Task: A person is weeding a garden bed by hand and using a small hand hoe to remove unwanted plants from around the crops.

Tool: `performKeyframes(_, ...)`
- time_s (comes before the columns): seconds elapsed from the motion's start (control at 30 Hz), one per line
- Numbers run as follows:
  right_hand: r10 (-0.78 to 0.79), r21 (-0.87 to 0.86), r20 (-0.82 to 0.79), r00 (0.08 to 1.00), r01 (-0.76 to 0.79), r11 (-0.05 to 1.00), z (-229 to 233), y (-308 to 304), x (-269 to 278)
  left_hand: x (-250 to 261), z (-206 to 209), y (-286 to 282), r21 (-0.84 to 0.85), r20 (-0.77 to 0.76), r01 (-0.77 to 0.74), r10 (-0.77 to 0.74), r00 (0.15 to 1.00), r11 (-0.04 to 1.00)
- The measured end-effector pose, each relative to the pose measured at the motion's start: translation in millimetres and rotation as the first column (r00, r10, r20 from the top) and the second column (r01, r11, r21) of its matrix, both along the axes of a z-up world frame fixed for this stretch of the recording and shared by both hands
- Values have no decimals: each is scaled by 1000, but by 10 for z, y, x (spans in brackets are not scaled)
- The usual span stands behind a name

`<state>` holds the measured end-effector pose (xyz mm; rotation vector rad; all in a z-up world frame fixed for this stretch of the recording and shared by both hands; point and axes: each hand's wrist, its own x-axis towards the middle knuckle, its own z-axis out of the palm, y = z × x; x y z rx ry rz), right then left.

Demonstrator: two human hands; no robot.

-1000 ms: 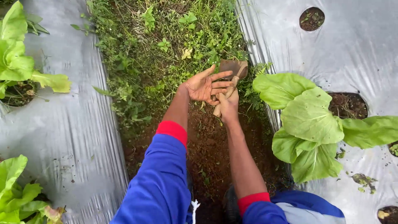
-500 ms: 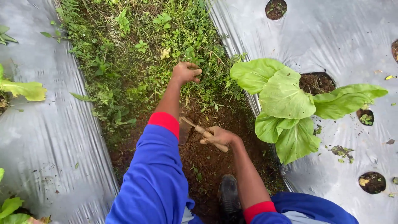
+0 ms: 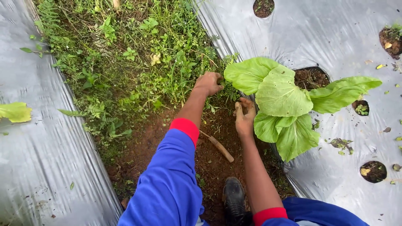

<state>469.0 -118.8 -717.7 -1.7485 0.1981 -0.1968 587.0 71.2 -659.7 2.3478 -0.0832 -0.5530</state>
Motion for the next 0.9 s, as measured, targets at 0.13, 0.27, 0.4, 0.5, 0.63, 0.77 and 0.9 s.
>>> performKeyframes(0.13,-266,19,-8,964,266,964,-660,-329,491,-60,-10,71,103,-22,68,-66,998,992)
performKeyframes(0.27,-239,-84,76,968,245,966,395,-423,666,-39,-32,216,114,-17,52,-51,999,992)
performKeyframes(0.4,-199,-326,133,971,232,916,1041,-662,901,-58,28,271,88,-8,34,-33,999,996)
performKeyframes(0.5,-207,-282,115,972,232,931,1044,-989,1072,-134,130,208,82,-17,37,-36,999,996)
performKeyframes(0.63,-144,-61,74,987,149,987,1176,-1243,1161,-108,200,121,100,-4,96,-96,995,990)
performKeyframes(0.77,-194,-58,96,976,200,978,1236,-1120,999,-133,194,24,107,-6,121,-121,993,987)
performKeyframes(0.9,-182,-185,186,966,216,959,1105,-952,922,-118,112,-22,150,-20,154,-153,988,977)
